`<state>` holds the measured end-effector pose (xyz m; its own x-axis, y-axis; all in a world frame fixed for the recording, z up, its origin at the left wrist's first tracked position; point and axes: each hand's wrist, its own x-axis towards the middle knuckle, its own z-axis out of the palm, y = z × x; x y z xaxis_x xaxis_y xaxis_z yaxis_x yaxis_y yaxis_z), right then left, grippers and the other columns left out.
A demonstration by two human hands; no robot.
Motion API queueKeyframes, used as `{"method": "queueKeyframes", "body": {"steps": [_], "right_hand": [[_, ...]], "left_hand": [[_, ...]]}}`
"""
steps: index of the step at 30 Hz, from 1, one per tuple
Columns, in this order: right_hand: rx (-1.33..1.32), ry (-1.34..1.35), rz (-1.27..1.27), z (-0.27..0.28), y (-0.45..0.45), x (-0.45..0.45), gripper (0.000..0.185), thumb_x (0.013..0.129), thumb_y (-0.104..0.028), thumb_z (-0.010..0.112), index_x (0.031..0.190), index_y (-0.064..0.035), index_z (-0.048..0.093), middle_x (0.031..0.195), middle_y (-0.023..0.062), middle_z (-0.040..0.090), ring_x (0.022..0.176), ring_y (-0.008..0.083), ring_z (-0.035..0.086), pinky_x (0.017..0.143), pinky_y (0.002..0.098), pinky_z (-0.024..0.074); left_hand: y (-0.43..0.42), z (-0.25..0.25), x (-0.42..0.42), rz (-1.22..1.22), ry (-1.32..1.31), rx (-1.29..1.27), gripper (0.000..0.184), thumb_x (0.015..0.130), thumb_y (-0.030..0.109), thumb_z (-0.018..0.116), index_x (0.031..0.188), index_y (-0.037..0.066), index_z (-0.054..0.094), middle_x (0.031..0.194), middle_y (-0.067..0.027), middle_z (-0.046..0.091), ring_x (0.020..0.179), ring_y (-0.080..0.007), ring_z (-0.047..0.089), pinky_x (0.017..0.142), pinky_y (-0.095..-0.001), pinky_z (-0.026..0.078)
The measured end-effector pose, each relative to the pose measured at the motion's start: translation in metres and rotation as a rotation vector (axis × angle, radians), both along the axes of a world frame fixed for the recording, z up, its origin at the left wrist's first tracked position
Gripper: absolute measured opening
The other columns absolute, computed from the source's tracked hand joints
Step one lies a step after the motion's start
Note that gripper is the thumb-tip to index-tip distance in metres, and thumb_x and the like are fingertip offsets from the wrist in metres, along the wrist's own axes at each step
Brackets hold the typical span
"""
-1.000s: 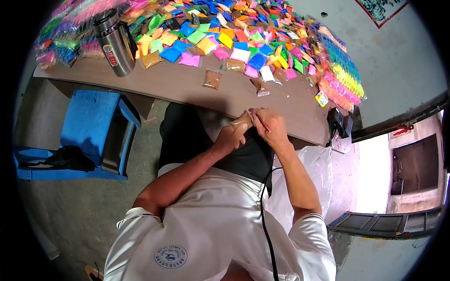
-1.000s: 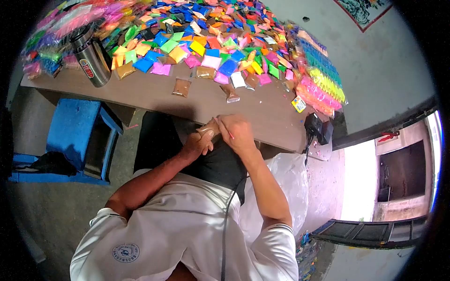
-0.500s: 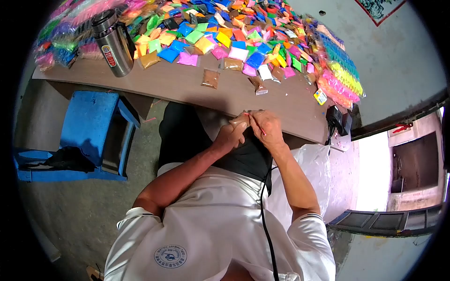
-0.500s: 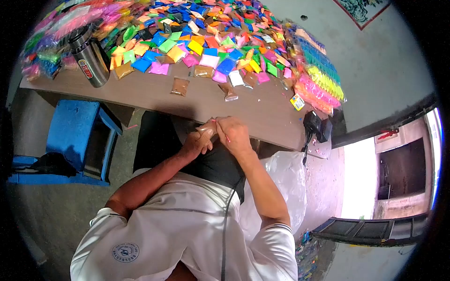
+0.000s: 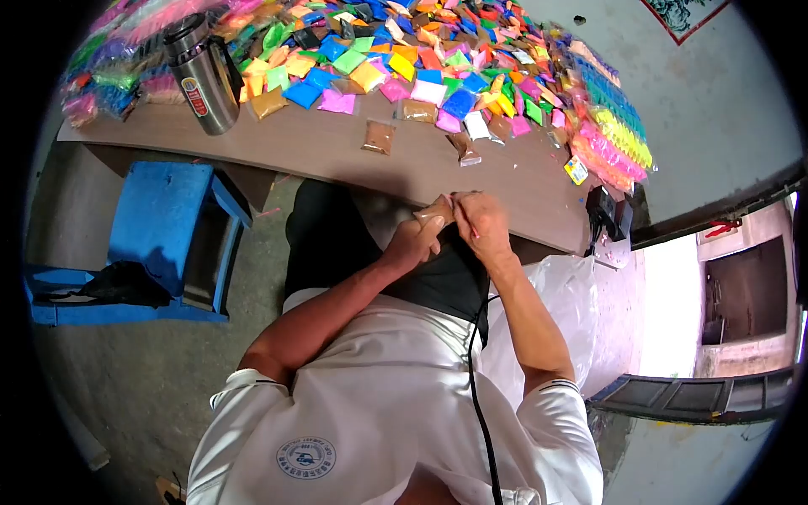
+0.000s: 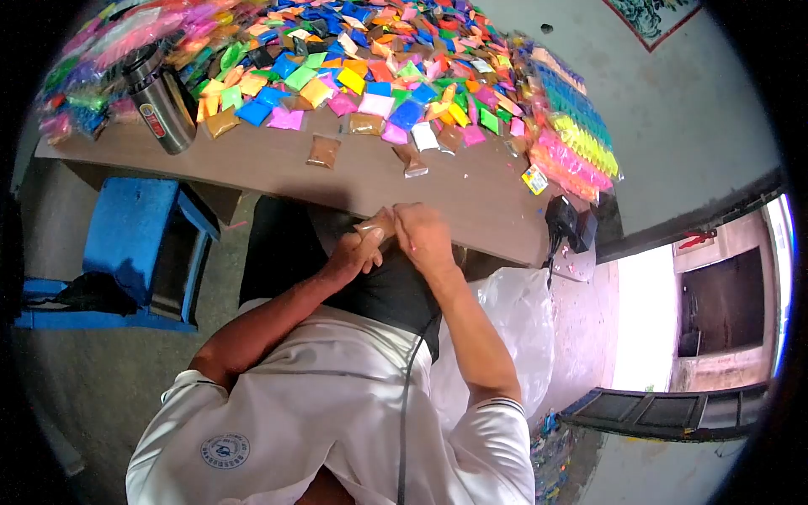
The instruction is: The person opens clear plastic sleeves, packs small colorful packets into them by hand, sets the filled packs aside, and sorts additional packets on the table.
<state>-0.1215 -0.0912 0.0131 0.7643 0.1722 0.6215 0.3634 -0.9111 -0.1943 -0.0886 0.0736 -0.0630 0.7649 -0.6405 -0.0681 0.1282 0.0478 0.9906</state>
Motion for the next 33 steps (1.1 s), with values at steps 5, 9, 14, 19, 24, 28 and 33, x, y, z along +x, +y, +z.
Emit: {"method": "queueKeyframes", "body": {"steps": [5, 9, 14, 19, 24, 28, 33], "right_hand": [[0.028, 0.002, 0.089, 0.016, 0.008, -0.009, 0.008, 0.079, -0.001, 0.068, 0.087, -0.0019, 0.066, 0.081, 0.0129, 0.067, 0.073, 0.032, 0.062, 0.067, 0.0417, 0.049], [-0.012, 0.015, 0.153, 0.005, 0.005, -0.001, 0.009, 0.079, -0.002, 0.068, 0.087, -0.0017, 0.065, 0.08, 0.0131, 0.066, 0.073, 0.0321, 0.062, 0.067, 0.0411, 0.0489], [-0.035, 0.027, 0.086, 0.003, 0.0, 0.004, 0.006, 0.08, -0.004, 0.065, 0.085, -0.0021, 0.063, 0.075, 0.0149, 0.062, 0.074, 0.0332, 0.061, 0.067, 0.0421, 0.0487], [0.133, 0.144, 0.038, 0.008, -0.008, 0.005, 0.005, 0.084, -0.003, 0.063, 0.088, 0.0002, 0.064, 0.074, 0.0167, 0.061, 0.071, 0.0354, 0.06, 0.065, 0.0416, 0.0481], [0.258, 0.177, 0.138, 0.028, 0.004, -0.009, 0.007, 0.088, -0.004, 0.061, 0.087, 0.0022, 0.064, 0.074, 0.0177, 0.062, 0.069, 0.0348, 0.061, 0.065, 0.0404, 0.0494], [0.19, 0.18, 0.192, 0.018, 0.004, -0.007, 0.006, 0.086, -0.003, 0.062, 0.088, 0.0015, 0.066, 0.076, 0.0181, 0.063, 0.069, 0.0351, 0.062, 0.066, 0.0405, 0.0499], [0.139, 0.132, 0.063, 0.008, -0.011, 0.008, 0.007, 0.086, -0.006, 0.062, 0.087, -0.0001, 0.066, 0.075, 0.0177, 0.063, 0.07, 0.0356, 0.062, 0.065, 0.0409, 0.0495]], "left_hand": [[-0.003, 0.001, -0.002, 0.032, 0.015, -0.012, 0.043, 0.097, 0.041, 0.048, 0.088, 0.002, 0.064, 0.057, -0.0039, 0.056, 0.047, -0.0121, 0.051, 0.047, -0.0287, 0.042], [-0.001, 0.01, -0.001, 0.026, 0.032, 0.009, 0.045, 0.097, 0.041, 0.046, 0.086, 0.001, 0.063, 0.057, -0.0044, 0.056, 0.047, -0.0129, 0.051, 0.048, -0.0292, 0.042], [-0.001, 0.008, 0.001, 0.02, -0.008, -0.02, 0.046, 0.097, 0.042, 0.046, 0.086, 0.001, 0.063, 0.057, -0.0044, 0.056, 0.046, -0.0129, 0.051, 0.047, -0.0288, 0.042], [0.004, 0.005, 0.002, -0.001, -0.039, 0.025, 0.048, 0.097, 0.044, 0.046, 0.083, 0.001, 0.063, 0.057, -0.0043, 0.056, 0.047, -0.0132, 0.051, 0.048, -0.0288, 0.043], [-0.002, 0.006, -0.003, 0.054, 0.013, -0.006, 0.048, 0.097, 0.044, 0.046, 0.086, 0.001, 0.065, 0.056, -0.0032, 0.056, 0.047, -0.0126, 0.051, 0.049, -0.0282, 0.043], [0.003, 0.011, -0.001, -0.013, 0.014, -0.01, 0.049, 0.097, 0.045, 0.047, 0.094, -0.001, 0.062, 0.062, -0.0059, 0.06, 0.048, -0.0123, 0.051, 0.049, -0.0264, 0.042], [-0.001, -0.008, 0.001, -0.007, -0.022, 0.031, 0.045, 0.096, 0.043, 0.047, 0.085, 0.003, 0.063, 0.055, -0.0024, 0.053, 0.045, -0.0122, 0.048, 0.047, -0.029, 0.041]]}}
